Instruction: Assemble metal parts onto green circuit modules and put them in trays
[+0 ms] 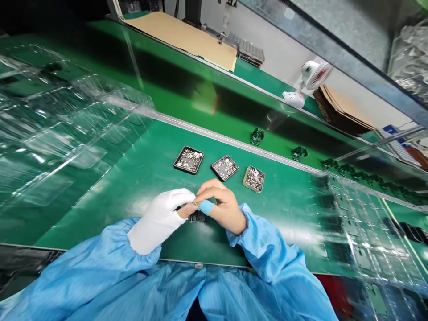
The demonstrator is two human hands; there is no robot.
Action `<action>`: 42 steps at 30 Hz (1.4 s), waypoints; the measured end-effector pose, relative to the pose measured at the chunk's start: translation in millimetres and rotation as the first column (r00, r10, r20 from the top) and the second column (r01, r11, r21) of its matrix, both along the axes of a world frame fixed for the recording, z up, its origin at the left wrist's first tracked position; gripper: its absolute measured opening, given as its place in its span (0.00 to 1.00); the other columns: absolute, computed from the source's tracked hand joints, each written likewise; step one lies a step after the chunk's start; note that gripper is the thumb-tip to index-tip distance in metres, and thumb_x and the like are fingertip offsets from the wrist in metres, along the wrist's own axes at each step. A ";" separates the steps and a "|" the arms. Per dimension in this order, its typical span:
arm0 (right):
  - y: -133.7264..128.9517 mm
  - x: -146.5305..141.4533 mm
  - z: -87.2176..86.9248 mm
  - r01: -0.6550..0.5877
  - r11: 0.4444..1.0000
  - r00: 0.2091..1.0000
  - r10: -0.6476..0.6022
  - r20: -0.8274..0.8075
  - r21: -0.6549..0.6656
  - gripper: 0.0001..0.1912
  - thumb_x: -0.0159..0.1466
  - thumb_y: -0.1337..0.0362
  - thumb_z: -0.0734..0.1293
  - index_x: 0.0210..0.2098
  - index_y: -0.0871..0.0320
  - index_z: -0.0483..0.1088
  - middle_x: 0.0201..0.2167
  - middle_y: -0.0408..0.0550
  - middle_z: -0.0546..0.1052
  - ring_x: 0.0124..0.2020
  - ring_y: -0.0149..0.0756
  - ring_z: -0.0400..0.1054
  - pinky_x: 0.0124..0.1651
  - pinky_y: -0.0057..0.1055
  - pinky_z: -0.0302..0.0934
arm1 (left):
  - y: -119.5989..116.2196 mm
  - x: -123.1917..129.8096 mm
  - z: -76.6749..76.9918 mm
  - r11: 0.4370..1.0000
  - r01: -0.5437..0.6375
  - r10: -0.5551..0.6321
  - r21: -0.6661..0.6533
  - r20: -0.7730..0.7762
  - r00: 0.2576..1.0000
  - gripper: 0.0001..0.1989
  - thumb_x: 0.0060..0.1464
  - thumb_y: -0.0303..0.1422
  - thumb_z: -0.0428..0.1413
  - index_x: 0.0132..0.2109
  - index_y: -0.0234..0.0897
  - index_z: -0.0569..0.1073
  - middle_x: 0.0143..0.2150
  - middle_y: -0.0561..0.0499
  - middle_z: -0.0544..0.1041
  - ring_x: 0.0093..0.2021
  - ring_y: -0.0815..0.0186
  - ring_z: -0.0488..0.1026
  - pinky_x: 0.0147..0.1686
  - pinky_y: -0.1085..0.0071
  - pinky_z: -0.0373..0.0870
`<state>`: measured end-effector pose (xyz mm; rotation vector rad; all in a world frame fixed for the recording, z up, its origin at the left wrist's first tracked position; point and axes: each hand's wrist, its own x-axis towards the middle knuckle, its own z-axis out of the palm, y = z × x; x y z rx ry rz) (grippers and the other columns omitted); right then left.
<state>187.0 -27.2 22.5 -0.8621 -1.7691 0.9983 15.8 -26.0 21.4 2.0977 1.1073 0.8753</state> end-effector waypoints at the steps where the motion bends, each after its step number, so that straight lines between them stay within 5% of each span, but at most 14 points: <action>1: -0.9 -2.9 -1.8 0.013 0.999 1.000 -0.014 0.023 0.040 0.09 0.64 0.59 0.65 0.31 0.55 0.74 0.34 0.48 0.73 0.38 0.34 0.69 0.45 0.34 0.65 | -0.9 -1.3 0.1 1.000 -0.011 0.011 -0.023 0.010 1.000 0.21 0.60 0.44 0.44 0.26 0.37 0.72 0.24 0.53 0.74 0.25 0.68 0.70 0.26 0.74 0.66; 5: -3.2 -1.1 -4.3 -0.021 0.985 0.978 -0.015 0.207 0.173 0.11 0.67 0.60 0.60 0.37 0.55 0.73 0.35 0.48 0.75 0.39 0.33 0.70 0.53 0.37 0.61 | -3.7 -9.5 -4.0 1.000 -0.023 0.023 0.003 -0.019 1.000 0.19 0.60 0.39 0.45 0.25 0.37 0.69 0.22 0.54 0.71 0.23 0.70 0.68 0.24 0.74 0.63; 10: -5.3 2.9 -1.3 -0.065 0.984 0.948 0.010 0.317 0.164 0.07 0.67 0.62 0.60 0.38 0.55 0.69 0.33 0.44 0.77 0.36 0.31 0.71 0.58 0.36 0.57 | -5.6 -13.2 -9.2 0.920 0.055 0.061 0.388 -0.281 0.958 0.15 0.56 0.31 0.46 0.23 0.37 0.69 0.21 0.52 0.70 0.23 0.67 0.65 0.25 0.70 0.58; 14: -4.3 6.1 0.8 -0.049 0.985 0.925 -0.019 0.380 0.168 0.05 0.65 0.67 0.60 0.35 0.55 0.67 0.32 0.42 0.77 0.34 0.30 0.71 0.61 0.39 0.53 | -7.2 -13.7 -10.6 0.874 0.022 0.147 0.485 -0.309 0.940 0.16 0.58 0.32 0.47 0.23 0.37 0.70 0.22 0.51 0.72 0.23 0.66 0.67 0.26 0.68 0.59; 18: 1.6 10.9 -3.7 0.067 0.981 0.918 -0.132 0.373 0.182 0.04 0.63 0.68 0.61 0.33 0.55 0.67 0.33 0.44 0.74 0.38 0.33 0.69 0.58 0.41 0.55 | -0.8 -13.0 -24.9 0.964 -0.123 0.154 0.235 -0.117 0.981 0.14 0.58 0.38 0.47 0.41 0.35 0.73 0.38 0.46 0.78 0.39 0.61 0.74 0.40 0.65 0.69; 23: 5.0 6.4 -24.9 0.079 0.984 0.929 -0.130 0.348 0.157 0.04 0.60 0.70 0.62 0.31 0.55 0.66 0.35 0.46 0.73 0.41 0.36 0.67 0.54 0.42 0.56 | 8.0 -10.2 -51.2 0.976 0.040 -0.028 -0.213 0.060 0.998 0.15 0.54 0.34 0.48 0.48 0.36 0.71 0.47 0.47 0.76 0.48 0.62 0.73 0.50 0.67 0.69; 42: -1.9 -3.7 -41.2 0.140 0.983 0.935 -0.171 0.310 0.118 0.04 0.60 0.70 0.61 0.30 0.55 0.62 0.33 0.46 0.71 0.37 0.37 0.67 0.44 0.38 0.60 | 5.8 -6.8 -50.9 0.953 0.036 -0.001 -0.299 0.119 0.993 0.15 0.54 0.36 0.49 0.46 0.35 0.71 0.47 0.46 0.76 0.47 0.61 0.73 0.50 0.65 0.69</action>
